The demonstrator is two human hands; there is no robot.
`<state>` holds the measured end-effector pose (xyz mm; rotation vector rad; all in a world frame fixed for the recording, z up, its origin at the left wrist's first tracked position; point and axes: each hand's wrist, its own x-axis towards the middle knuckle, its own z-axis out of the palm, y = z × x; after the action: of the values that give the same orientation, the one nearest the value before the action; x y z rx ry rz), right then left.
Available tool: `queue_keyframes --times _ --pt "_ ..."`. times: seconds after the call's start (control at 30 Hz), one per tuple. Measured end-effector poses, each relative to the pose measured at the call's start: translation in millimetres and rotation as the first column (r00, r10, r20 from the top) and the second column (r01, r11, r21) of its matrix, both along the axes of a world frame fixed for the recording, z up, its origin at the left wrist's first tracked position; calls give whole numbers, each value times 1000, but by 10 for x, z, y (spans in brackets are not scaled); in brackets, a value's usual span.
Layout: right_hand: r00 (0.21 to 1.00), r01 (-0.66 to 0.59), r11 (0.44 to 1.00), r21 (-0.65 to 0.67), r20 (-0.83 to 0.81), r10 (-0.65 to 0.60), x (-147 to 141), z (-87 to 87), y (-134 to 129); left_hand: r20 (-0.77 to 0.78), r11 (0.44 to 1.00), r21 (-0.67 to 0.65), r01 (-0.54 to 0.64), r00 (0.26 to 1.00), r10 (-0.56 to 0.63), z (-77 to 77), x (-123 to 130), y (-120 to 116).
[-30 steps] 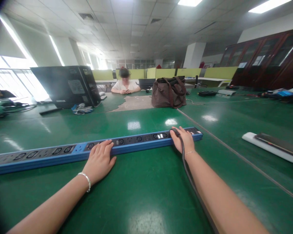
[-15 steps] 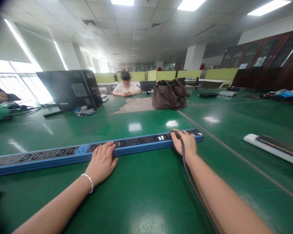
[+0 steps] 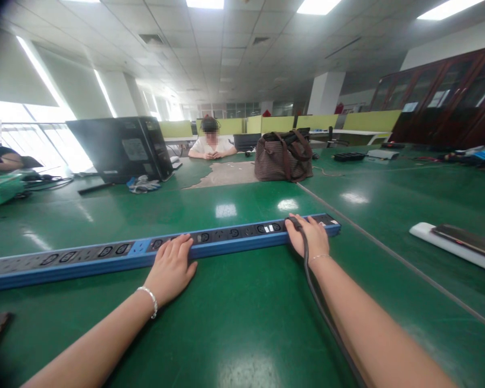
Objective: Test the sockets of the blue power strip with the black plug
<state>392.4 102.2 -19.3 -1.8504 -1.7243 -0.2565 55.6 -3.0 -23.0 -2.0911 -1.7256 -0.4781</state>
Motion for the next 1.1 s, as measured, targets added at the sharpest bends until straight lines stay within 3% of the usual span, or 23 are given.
queue_keyframes --times 0.13,0.33,0.73,0.97,1.1 --pt "999 -40 998 46 34 38 15 -34 -36 3 1000 -5 1 1000 -1 -11 1 1" --pt "1000 11 1000 -28 14 -10 15 13 -13 8 1000 -5 -5 1000 5 -14 3 -2" --pt "1000 -12 995 94 -3 13 -7 -58 -1 3 1000 4 0 1000 0 -20 -8 1" --pt "984 -114 975 190 -115 137 -13 -83 21 -4 1000 10 6 1000 -6 -8 -7 2" --pt "978 -115 971 211 -147 148 13 -86 37 3 1000 7 4 1000 -4 -12 -7 4"
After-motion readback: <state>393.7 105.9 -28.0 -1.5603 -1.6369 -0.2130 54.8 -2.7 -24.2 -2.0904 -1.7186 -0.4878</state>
